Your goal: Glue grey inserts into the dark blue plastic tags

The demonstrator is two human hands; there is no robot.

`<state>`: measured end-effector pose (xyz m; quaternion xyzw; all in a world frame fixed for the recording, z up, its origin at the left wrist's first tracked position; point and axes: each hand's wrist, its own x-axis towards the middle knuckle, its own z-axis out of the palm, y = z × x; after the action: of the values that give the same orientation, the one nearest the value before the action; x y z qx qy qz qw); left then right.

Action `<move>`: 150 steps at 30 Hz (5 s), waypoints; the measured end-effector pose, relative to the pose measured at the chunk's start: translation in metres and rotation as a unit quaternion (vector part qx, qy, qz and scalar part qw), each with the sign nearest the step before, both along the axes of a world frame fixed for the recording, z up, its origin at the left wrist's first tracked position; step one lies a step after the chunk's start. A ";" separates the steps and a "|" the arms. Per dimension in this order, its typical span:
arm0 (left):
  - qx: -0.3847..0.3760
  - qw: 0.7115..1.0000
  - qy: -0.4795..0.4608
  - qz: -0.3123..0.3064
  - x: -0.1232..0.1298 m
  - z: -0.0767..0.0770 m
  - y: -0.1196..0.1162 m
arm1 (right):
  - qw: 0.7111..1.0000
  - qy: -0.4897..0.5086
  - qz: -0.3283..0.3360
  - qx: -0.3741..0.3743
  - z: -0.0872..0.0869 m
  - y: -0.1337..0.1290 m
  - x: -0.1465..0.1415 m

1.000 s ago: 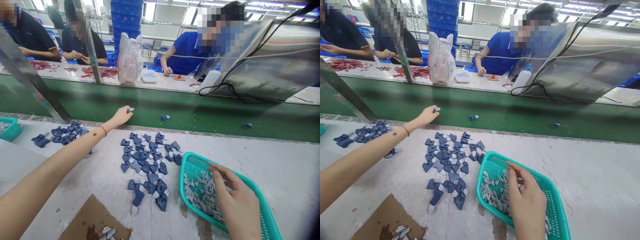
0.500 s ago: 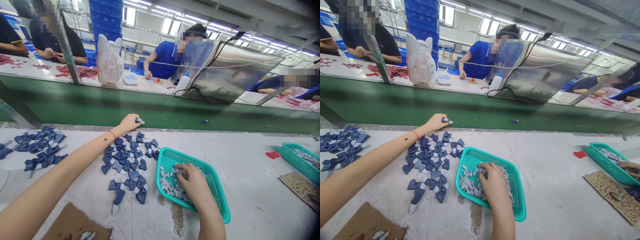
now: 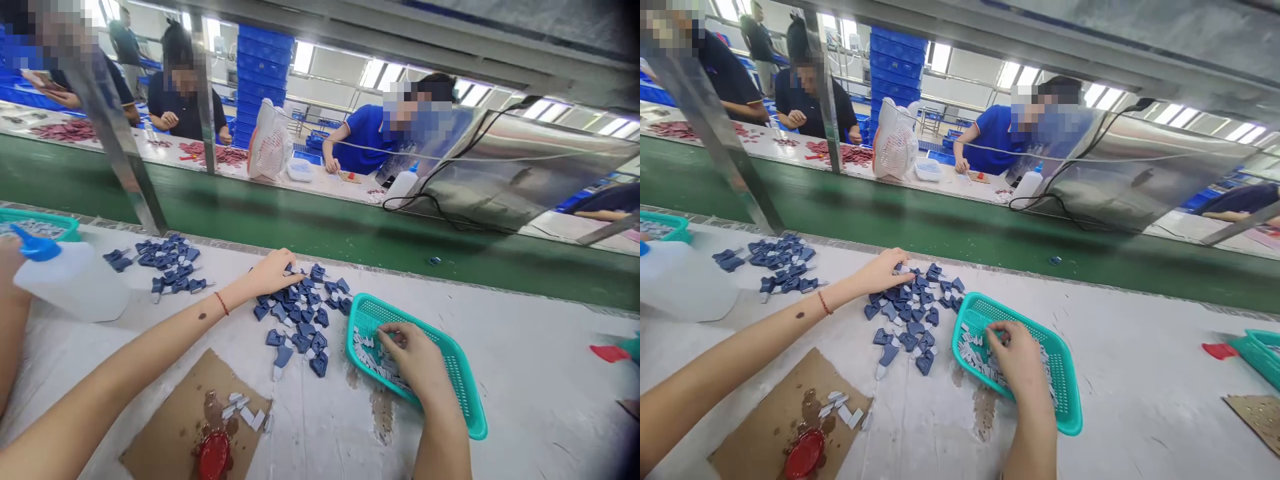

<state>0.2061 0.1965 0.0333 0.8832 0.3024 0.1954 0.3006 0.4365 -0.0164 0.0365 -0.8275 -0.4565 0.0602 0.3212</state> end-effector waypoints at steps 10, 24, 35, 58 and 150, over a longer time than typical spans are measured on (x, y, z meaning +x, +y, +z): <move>-0.276 0.954 -0.053 0.104 -0.124 0.021 -0.094 | 0.951 0.307 0.041 0.026 -0.011 -0.057 -0.120; -0.515 0.818 -0.170 0.192 -0.205 -0.009 -0.164 | 0.963 0.255 -0.003 -0.085 -0.033 -0.068 -0.135; -0.554 0.781 -0.198 0.210 -0.216 -0.019 -0.181 | 0.937 -0.132 0.316 -0.067 -0.027 -0.064 -0.119; -0.604 0.737 -0.236 0.190 -0.216 -0.025 -0.201 | 0.941 -0.090 0.314 -0.091 -0.027 -0.064 -0.120; -0.474 0.789 -0.381 0.082 -0.135 0.014 -0.169 | 0.839 0.505 0.201 0.018 0.018 -0.016 -0.235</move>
<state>0.0714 0.0279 0.0478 0.4552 0.2897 0.3721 0.7553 0.2017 -0.0322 0.0543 -0.5667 -0.3885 0.5244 0.5029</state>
